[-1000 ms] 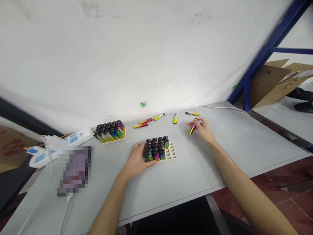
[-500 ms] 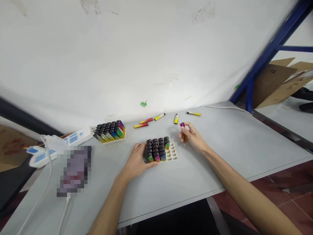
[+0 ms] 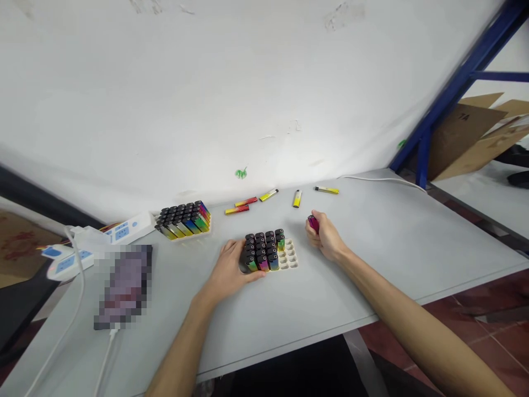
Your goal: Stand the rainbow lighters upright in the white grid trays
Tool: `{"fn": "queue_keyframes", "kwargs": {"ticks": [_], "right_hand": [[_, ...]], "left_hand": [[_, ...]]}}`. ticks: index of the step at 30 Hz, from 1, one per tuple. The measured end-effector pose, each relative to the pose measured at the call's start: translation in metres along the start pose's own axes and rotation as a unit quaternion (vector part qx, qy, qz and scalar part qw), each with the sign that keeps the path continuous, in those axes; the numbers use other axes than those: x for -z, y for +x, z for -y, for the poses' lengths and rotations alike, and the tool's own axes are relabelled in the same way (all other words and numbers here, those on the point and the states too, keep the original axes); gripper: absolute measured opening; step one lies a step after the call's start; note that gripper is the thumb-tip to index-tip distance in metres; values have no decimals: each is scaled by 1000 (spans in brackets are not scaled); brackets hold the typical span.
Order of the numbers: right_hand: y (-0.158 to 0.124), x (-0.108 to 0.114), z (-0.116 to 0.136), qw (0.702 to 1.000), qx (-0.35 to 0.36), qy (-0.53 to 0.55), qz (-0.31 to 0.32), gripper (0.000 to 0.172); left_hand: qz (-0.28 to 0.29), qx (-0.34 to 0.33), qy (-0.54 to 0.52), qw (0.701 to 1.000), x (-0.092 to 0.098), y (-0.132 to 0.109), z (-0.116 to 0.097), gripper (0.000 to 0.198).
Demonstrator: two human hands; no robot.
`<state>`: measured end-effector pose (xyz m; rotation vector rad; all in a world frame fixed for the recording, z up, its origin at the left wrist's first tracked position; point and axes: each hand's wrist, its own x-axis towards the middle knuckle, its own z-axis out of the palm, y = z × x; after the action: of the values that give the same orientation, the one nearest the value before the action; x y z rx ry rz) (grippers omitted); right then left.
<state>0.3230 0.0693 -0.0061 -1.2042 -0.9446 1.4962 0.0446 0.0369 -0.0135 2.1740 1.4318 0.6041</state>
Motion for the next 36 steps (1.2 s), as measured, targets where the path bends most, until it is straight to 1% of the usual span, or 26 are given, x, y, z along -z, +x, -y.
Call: {"fn": "queue_keyframes", "kwargs": {"ticks": [3,6,9,14,19,22,24,27,29,32,34,36], "right_hand": [[0,-2,1,1000,-2,-7,-11,46],[-1,-2,1,1000,-1,-2,-11,46],[-2,-2,1,1000,-3,7,-9,49],[-3,-3,0,1000,2,3,4,55],[0,-2,-3,1000,-1,-13,7,49],[0,-1,-4,1000,-5,-10,4,48],[-1,-2,-4,1000,-8,-6,10,49],[-2,-3,-4,999,-7,0,35,52],[-2,-4,-5,999,3,-4,50,52],[-2,-3,-6,998,40,-33,47,48],[-2,-1,-4,993,75,-80,52,41],[-4,2,0,983,96,-135,81,33]], "left_hand": [[-1,1,-4,1000,-1,0,2,70],[1,0,-3,1000,-1,0,1,67],[1,1,-1,1000,0,0,0,65],[0,3,-10,1000,-1,0,1,68],[-1,8,-6,1000,0,0,0,66],[0,9,-3,1000,0,0,-1,66],[0,5,-2,1000,0,0,0,67],[3,3,1,1000,0,0,0,68],[6,3,3,1000,0,0,0,67],[7,2,6,1000,0,1,-1,64],[7,2,7,1000,0,1,-1,64],[7,-1,8,1000,0,1,0,66]]}}
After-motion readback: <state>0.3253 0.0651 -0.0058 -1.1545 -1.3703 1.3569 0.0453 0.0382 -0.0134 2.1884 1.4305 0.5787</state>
